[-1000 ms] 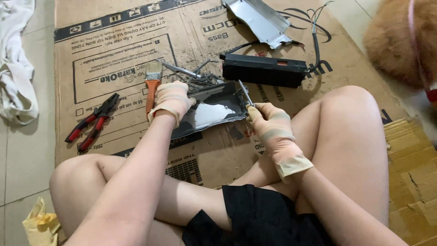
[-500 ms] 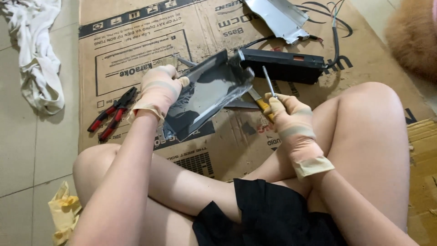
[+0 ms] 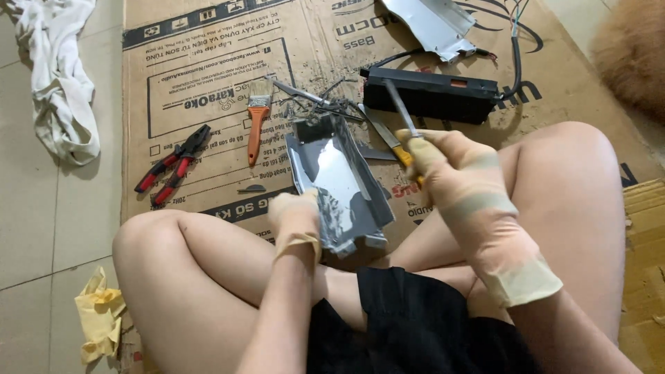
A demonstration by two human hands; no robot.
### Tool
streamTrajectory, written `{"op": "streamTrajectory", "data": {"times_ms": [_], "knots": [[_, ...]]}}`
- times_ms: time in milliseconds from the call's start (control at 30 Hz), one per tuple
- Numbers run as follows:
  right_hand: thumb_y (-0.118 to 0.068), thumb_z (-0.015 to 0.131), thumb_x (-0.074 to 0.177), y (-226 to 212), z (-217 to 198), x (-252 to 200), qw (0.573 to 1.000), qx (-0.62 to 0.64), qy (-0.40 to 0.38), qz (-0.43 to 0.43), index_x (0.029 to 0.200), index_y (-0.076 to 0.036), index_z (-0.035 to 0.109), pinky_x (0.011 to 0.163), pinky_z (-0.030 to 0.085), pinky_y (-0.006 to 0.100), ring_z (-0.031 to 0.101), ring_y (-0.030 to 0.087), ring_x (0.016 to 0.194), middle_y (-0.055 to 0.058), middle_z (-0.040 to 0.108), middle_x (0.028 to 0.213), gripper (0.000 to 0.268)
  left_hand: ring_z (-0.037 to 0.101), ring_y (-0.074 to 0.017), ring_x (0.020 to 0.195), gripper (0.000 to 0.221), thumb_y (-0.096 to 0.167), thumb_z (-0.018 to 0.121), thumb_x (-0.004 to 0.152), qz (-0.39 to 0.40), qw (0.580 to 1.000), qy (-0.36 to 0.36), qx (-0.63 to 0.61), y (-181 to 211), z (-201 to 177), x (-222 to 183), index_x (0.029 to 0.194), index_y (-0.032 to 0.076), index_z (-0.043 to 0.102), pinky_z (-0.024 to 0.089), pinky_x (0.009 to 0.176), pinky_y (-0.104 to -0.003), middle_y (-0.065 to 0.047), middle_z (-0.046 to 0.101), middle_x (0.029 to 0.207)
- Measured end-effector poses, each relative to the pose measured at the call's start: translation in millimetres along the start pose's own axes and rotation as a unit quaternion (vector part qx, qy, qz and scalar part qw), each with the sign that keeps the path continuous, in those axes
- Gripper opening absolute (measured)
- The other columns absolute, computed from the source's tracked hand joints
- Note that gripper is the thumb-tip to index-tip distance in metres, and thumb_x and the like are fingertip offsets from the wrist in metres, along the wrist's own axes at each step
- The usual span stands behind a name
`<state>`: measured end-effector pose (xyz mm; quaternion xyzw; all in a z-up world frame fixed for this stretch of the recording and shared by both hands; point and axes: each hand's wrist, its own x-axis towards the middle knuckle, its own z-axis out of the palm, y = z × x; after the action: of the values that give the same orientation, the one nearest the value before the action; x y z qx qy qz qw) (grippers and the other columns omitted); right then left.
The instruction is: A person sitting on the floor is using a small tool to scrape residue off a metal plate, likely part of an electronic device repair.
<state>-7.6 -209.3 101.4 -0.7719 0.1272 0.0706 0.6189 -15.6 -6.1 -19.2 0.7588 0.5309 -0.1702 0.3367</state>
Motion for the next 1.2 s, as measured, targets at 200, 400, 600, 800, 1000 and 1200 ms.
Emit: {"op": "streamTrajectory", "data": {"times_ms": [200, 400, 600, 800, 1000, 1200], "knots": [[-0.026, 0.068, 0.091, 14.7, 47.7, -13.4, 0.995, -0.058, -0.077, 0.026, 0.119, -0.022, 0.078, 0.068, 0.056, 0.03, 0.061, 0.012, 0.068, 0.007, 0.077, 0.088, 0.03, 0.058, -0.0341, 0.131, 0.06, 0.048, 0.057, 0.088, -0.049, 0.995, -0.083, -0.021, -1.1, -7.8, -37.8, 0.135, 0.011, 0.062, 0.049, 0.107, -0.049, -0.016, 0.064, 0.135], [-0.052, 0.051, 0.092, 82.7, 87.4, 26.1, 0.878, -0.425, -0.213, 0.058, 0.133, -0.052, 0.062, 0.105, 0.05, 0.044, 0.065, 0.026, 0.123, 0.002, 0.07, 0.129, 0.042, 0.068, -0.0258, 0.085, 0.046, 0.026, 0.076, 0.08, 0.004, 0.963, -0.107, -0.247, -21.6, 6.8, -8.4, 0.109, -0.009, 0.072, 0.054, 0.078, -0.033, -0.018, 0.075, 0.1], [-0.045, 0.055, 0.091, 95.4, 93.9, 28.0, 0.856, -0.457, -0.239, 0.028, 0.125, -0.047, 0.069, 0.102, 0.054, 0.048, 0.067, 0.031, 0.118, 0.005, 0.075, 0.118, 0.037, 0.068, -0.0257, 0.081, 0.032, 0.003, 0.068, 0.078, 0.0, 0.958, -0.095, -0.272, -11.2, 9.8, -3.2, 0.109, -0.004, 0.063, 0.056, 0.075, -0.034, -0.019, 0.072, 0.097], [-0.043, 0.052, 0.094, 86.6, 110.0, 39.5, 0.861, -0.44, -0.255, 0.024, 0.131, -0.043, 0.066, 0.112, 0.044, 0.047, 0.058, 0.031, 0.131, 0.006, 0.07, 0.132, 0.041, 0.06, -0.025, 0.129, 0.057, 0.036, 0.065, 0.087, 0.003, 0.989, -0.138, 0.048, 1.3, 54.7, 81.3, 0.141, 0.02, 0.056, 0.054, 0.101, -0.048, -0.003, 0.064, 0.137], [-0.043, 0.055, 0.091, 103.8, 127.7, 59.9, 0.878, -0.413, -0.239, 0.043, 0.127, -0.035, 0.07, 0.107, 0.049, 0.048, 0.061, 0.03, 0.127, 0.009, 0.071, 0.129, 0.04, 0.068, -0.0277, 0.117, 0.04, 0.041, 0.071, 0.086, -0.016, 0.994, -0.082, -0.072, 4.3, 40.1, 59.8, 0.122, 0.022, 0.069, 0.06, 0.091, -0.046, -0.005, 0.074, 0.114], [-0.048, 0.054, 0.091, 109.9, 139.3, 68.7, 0.887, -0.392, -0.237, 0.056, 0.124, -0.034, 0.072, 0.106, 0.05, 0.049, 0.06, 0.033, 0.127, 0.01, 0.07, 0.13, 0.041, 0.066, -0.0257, 0.122, 0.044, 0.047, 0.069, 0.089, -0.012, 0.994, -0.101, -0.05, 6.5, 37.0, 55.4, 0.127, 0.025, 0.065, 0.059, 0.093, -0.044, -0.003, 0.072, 0.123]]}}
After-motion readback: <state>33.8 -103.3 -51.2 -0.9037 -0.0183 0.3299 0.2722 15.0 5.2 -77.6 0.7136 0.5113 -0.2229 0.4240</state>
